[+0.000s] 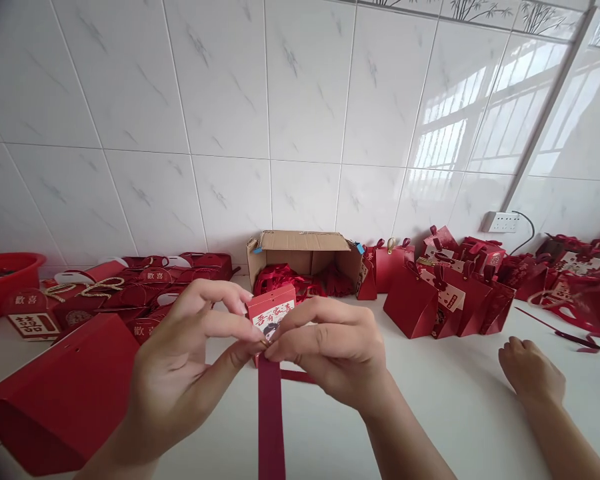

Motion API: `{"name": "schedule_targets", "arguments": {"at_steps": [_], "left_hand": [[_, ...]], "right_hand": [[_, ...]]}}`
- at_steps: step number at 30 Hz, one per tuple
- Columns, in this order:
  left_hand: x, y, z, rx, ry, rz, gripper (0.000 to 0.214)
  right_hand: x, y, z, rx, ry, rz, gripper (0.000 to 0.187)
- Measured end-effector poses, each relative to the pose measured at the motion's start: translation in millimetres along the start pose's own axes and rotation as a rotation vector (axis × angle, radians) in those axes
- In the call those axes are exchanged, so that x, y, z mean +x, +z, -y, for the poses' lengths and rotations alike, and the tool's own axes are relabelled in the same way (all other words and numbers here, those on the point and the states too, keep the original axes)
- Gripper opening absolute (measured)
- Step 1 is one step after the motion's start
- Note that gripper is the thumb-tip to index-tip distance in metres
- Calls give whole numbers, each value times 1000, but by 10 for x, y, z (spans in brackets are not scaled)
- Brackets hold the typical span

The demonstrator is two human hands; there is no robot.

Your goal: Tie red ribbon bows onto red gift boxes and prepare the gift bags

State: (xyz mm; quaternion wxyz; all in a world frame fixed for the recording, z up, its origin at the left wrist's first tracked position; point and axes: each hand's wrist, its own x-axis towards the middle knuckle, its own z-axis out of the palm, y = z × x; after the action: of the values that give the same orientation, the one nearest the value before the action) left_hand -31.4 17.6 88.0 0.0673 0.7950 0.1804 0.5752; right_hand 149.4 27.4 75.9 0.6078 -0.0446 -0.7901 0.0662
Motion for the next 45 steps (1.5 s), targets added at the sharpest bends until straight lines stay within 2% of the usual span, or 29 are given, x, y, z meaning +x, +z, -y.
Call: {"name": "schedule_targets", "arguments": {"at_steps": [3, 8, 11, 14, 17, 20, 24, 26, 29, 31, 33, 35, 37, 41, 45], "left_hand": [[29, -50, 159, -20, -166, 82, 12], [-55, -212, 799, 230, -724, 247, 68], [-156, -229, 1129, 252, -922, 368, 86], [-182, -185, 1167, 243, -998, 422, 87], [-133, -167, 999, 79, -1060, 542, 94], [-91, -212, 898, 38, -1042, 588, 97], [-133, -238, 1065, 163, -889, 439, 83], [-180, -187, 1198, 57, -857, 390, 79], [-258, -54, 1330, -255, -867, 366, 78], [-308, 26, 1360, -443, -885, 389, 78], [-346, 72, 1361, -542, -913, 452, 78], [-362, 84, 1353, -541, -937, 505, 76], [-350, 76, 1340, -474, -947, 506, 75], [-235, 46, 1238, -273, -888, 329, 70], [-82, 41, 944, -185, -701, 40, 68]], "right_hand": [[-16, -25, -77, 38, 35, -18, 22], [-53, -106, -214, 84, 158, -200, 16], [-73, -137, -279, 103, 259, -212, 12], [-98, -171, -356, 91, 378, -107, 7], [-124, -233, -438, 47, 441, -112, 3], [-137, -311, -473, 66, 454, -214, 2], [-130, -360, -441, 103, 503, -251, 2], [-126, -345, -427, 135, 519, -228, 2], [-122, -301, -422, 194, 506, -175, 2], [-118, -283, -419, 204, 504, -160, 4], [-112, -290, -409, 198, 508, -162, 4], [-110, -321, -398, 200, 513, -177, 3], [-114, -366, -391, 214, 508, -199, 3], [-145, -429, -395, 239, 492, -241, 5], [-158, -374, -422, 197, 533, -297, 4]]}}
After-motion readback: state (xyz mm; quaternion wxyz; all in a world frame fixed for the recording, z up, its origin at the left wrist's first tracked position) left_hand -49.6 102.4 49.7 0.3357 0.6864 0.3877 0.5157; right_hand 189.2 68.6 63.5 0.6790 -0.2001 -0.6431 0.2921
